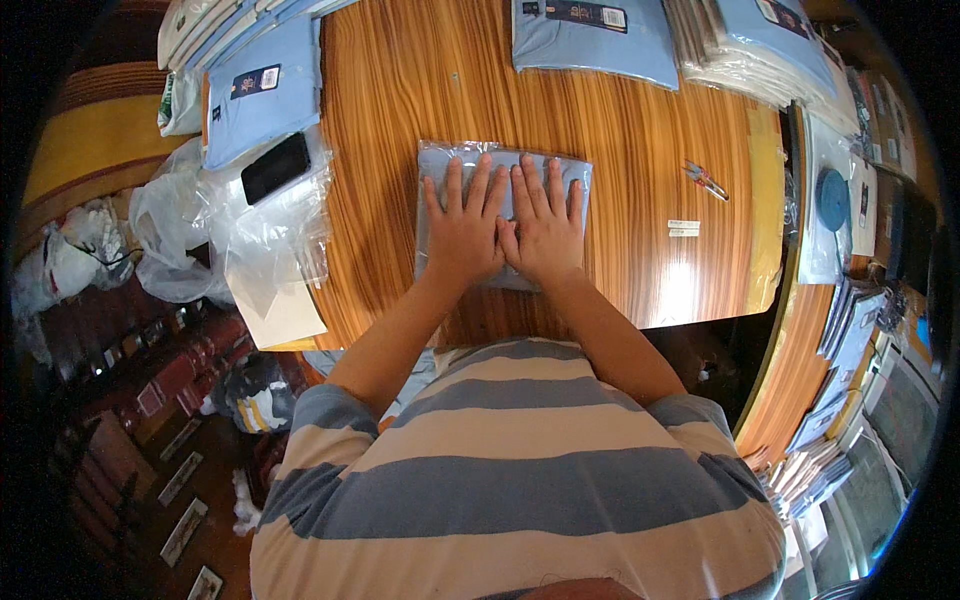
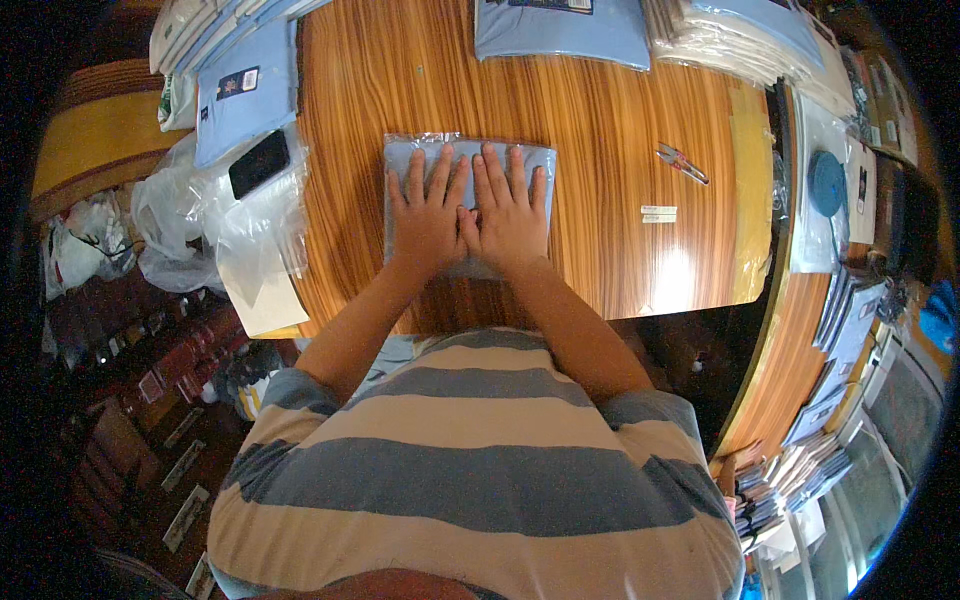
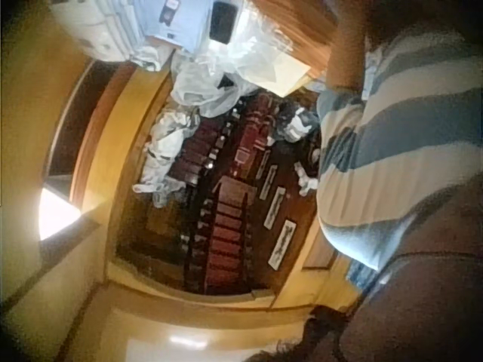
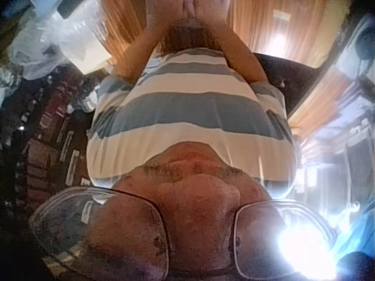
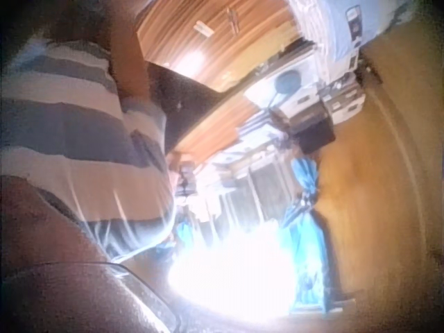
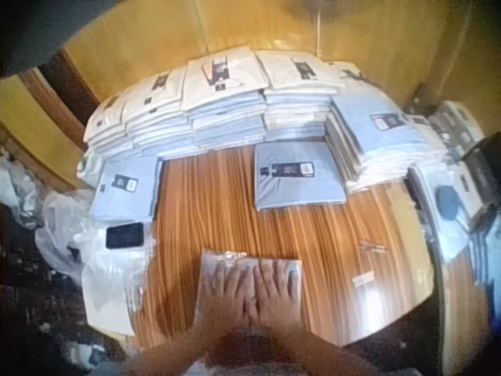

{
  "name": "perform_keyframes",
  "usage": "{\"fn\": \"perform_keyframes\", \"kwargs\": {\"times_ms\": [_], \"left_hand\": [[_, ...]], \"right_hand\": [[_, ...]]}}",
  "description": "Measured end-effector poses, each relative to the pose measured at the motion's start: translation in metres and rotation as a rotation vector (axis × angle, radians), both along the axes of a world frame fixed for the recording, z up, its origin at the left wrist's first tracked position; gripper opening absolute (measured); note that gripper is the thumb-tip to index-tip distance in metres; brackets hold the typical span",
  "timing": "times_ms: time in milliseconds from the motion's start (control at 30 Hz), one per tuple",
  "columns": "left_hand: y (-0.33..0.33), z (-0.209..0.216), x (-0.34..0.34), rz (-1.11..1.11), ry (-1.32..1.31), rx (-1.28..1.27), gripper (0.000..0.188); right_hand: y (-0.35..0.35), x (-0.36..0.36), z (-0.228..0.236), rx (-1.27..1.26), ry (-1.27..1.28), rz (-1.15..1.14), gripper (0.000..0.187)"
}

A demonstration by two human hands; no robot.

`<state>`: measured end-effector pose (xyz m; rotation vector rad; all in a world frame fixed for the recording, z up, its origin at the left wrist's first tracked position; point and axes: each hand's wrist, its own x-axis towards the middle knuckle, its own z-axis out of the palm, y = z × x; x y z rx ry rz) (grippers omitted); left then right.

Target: The person places folded shirts into clear plastic bags, smooths the bags, and stacks the packaged shirts onto piles on a wooden table.

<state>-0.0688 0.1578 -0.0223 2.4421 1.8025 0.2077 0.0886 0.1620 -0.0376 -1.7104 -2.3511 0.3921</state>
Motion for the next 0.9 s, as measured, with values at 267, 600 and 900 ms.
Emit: {"fn": "perform_keyframes", "kwargs": {"times_ms": [267, 600, 900], "left_hand": [[-0.003, -0.01, -0.002, 0.004, -0.052, 0.015, 0.068], [-0.003, -0.016, -0.005, 0.023, -0.103, -0.028, 0.071], [-0.001, -0.02, -0.006, 0.026, -0.11, -0.054, 0.071]], "right_hand": [[-0.002, -0.001, -0.003, 0.051, -0.012, -0.003, 0.072], [-0.002, -0.003, -0.004, 0.047, -0.014, -0.004, 0.072], [0.001, -0.004, -0.006, 0.02, -0.021, -0.006, 0.072]]}}
